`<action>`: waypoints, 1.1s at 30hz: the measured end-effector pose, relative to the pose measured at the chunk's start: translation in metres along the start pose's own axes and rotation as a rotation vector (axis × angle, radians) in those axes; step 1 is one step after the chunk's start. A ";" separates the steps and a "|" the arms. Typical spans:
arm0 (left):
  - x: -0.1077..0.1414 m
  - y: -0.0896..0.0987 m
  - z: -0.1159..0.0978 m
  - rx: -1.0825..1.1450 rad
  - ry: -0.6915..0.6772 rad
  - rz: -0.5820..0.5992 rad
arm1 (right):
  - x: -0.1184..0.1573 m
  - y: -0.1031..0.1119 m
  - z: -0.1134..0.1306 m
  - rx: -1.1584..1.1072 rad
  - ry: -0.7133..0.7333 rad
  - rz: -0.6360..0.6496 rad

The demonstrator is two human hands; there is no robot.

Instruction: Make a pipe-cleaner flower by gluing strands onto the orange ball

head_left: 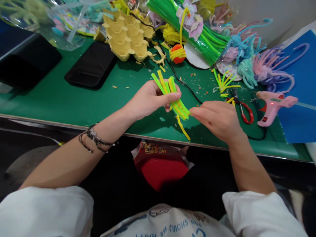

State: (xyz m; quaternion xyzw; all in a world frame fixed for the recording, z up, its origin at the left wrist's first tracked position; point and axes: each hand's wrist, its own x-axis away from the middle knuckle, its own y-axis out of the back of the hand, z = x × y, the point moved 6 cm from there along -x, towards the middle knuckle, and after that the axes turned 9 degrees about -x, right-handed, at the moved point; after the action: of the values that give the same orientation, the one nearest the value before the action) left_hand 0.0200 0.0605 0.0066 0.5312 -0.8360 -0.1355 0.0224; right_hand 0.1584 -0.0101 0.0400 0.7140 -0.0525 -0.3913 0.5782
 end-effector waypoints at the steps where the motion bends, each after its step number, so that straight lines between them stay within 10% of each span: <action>1: 0.000 0.000 0.001 -0.002 0.014 -0.002 | 0.000 0.000 0.000 0.001 -0.003 0.008; 25: 0.000 -0.001 0.003 0.050 0.069 0.010 | 0.002 -0.003 -0.004 0.018 0.045 0.009; 33: 0.000 -0.001 0.005 0.045 0.056 0.052 | 0.040 0.022 -0.068 -0.024 -0.617 0.291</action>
State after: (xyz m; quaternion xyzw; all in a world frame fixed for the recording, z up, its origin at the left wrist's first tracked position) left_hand 0.0202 0.0609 0.0017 0.5133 -0.8515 -0.1008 0.0374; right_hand 0.2357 0.0150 0.0408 0.5400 -0.3218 -0.5030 0.5932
